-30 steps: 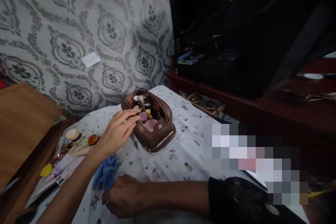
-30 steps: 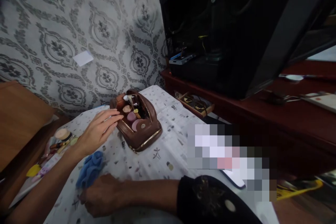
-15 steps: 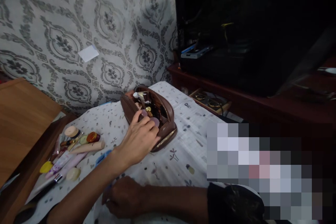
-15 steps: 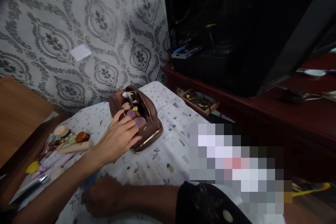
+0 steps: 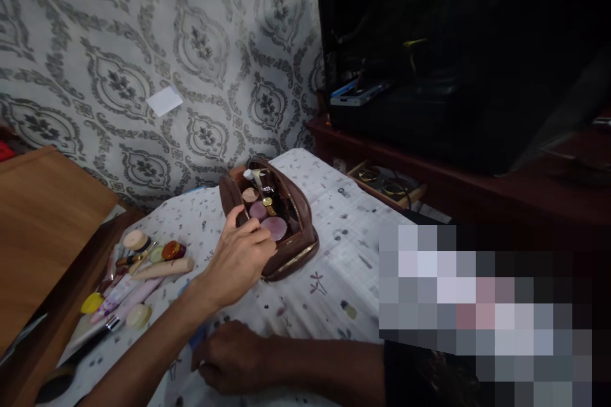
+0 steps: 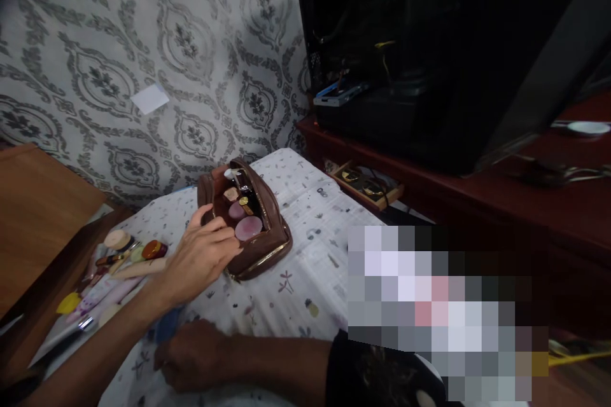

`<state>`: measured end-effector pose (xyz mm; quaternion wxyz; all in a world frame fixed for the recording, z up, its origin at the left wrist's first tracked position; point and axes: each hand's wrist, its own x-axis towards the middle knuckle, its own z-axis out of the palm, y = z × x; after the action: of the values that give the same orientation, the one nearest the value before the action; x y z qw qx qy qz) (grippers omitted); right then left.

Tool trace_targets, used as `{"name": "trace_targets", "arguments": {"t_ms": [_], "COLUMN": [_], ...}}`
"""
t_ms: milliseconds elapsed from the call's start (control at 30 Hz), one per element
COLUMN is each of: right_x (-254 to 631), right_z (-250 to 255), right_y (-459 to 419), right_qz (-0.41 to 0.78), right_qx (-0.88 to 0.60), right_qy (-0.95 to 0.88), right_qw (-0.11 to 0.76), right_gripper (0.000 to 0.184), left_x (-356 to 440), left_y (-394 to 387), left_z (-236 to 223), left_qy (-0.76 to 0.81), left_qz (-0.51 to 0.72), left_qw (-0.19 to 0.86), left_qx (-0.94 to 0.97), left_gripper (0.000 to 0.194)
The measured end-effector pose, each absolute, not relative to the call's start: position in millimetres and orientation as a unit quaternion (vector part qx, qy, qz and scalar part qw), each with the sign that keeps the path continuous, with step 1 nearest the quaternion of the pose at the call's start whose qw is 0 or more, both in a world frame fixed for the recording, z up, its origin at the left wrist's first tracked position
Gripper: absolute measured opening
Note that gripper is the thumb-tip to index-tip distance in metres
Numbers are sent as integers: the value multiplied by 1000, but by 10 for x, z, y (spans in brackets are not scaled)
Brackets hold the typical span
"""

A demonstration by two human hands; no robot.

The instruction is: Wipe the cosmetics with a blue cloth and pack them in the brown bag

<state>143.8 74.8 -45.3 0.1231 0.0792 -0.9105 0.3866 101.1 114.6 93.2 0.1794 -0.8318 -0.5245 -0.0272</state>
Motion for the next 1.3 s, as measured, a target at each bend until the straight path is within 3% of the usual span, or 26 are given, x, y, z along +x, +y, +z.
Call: {"name": "trace_targets", "arguments": {"t_ms": [200,400,567,700,833,967,1167,1300], "right_x": [1495,1513,1502,1478,1448,1444,1497,1560], "right_z": [-338,-258,-273,-325,-386,-419,-498,-453], "right_y": [771,803,803,788,775,758,706,707], "right_qz": [342,331,340,345,355,360,395,447], "right_qx": [71,83,87,84,93,92,72,54], "right_qy": [-932,-937,-934,-932,-925,-923,-906,-881], "right_qw": [99,75,73,77,99,102,136,145], "right_gripper": [30,32,32,31,29,26,26,27], "left_x": [881,541,512,538,377,89,-134,-172], "left_y": [1172,1293,1270,1139,863,424,-212,-337], "left_z": [1074,1281,1219,1117,914,531,-78,-272], "left_qy": [-512,-542,-550,-580,-632,-689,-783,-784], "left_qz": [-37,-76,-121,-146,-152,-80,-23,-79], "left_qw": [164,220,191,182,134,66,25,58], "left_qx": [-842,-807,-804,-781,-748,-717,-621,-614], "left_gripper": [28,27,27,36,38,35,56,34]}}
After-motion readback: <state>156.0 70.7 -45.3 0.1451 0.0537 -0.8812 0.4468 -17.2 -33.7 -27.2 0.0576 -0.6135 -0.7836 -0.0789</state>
